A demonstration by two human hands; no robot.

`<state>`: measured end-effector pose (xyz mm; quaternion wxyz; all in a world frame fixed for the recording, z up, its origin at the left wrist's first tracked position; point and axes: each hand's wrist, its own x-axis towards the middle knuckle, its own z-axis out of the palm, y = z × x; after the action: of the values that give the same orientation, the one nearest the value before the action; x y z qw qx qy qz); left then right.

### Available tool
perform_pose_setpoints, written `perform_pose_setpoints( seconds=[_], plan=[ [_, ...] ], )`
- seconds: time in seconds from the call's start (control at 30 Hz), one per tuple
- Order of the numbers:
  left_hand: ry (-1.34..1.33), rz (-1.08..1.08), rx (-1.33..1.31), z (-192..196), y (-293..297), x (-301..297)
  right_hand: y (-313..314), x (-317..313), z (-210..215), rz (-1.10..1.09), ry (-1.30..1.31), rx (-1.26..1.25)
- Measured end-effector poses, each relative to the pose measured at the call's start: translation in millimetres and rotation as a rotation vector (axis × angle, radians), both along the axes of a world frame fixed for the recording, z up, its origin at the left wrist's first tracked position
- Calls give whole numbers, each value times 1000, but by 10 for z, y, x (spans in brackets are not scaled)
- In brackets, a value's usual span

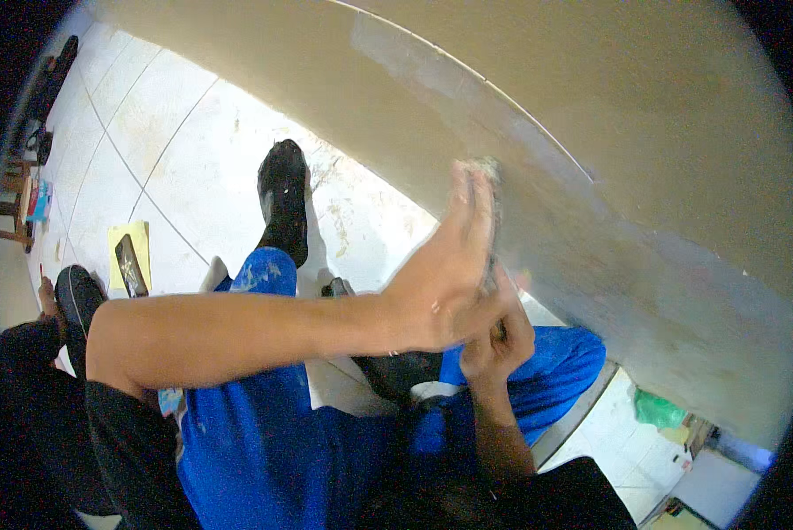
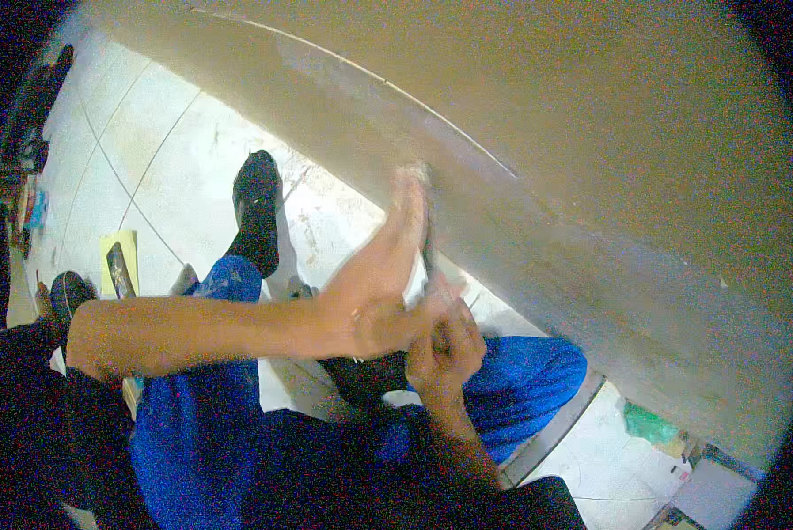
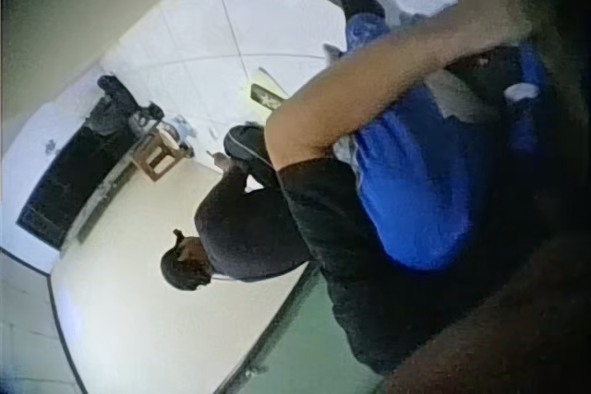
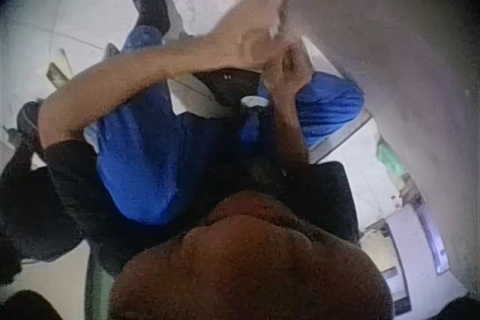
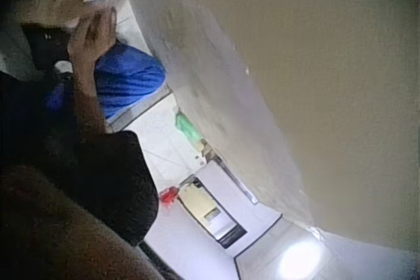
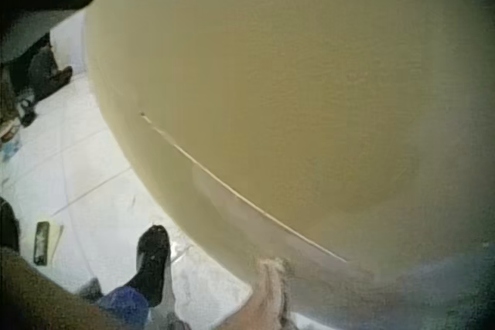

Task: The person applies putty to a damaged area on a wall using a scraper and then smooths it over with their hand.

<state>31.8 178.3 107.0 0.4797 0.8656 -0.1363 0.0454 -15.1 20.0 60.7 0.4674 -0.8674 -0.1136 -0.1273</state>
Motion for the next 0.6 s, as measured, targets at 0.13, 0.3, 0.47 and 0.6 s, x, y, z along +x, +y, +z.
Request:
perform_pose_setpoints(
  seconds=[0.13,0.3,0.47,0.6],
  plan=[
    [-120,-31,67,6,-148,8,92,-35,-148,-62,-189,12],
    [-113,49,26,68,-86,119,222,161,116,-60,-54,-46],
    [189,164,-667,286,230,393,618,752,765,151,-51,-111],
    [44,206,-134,85,228,296,502,458,521,103,-109,-46]
  ],
)
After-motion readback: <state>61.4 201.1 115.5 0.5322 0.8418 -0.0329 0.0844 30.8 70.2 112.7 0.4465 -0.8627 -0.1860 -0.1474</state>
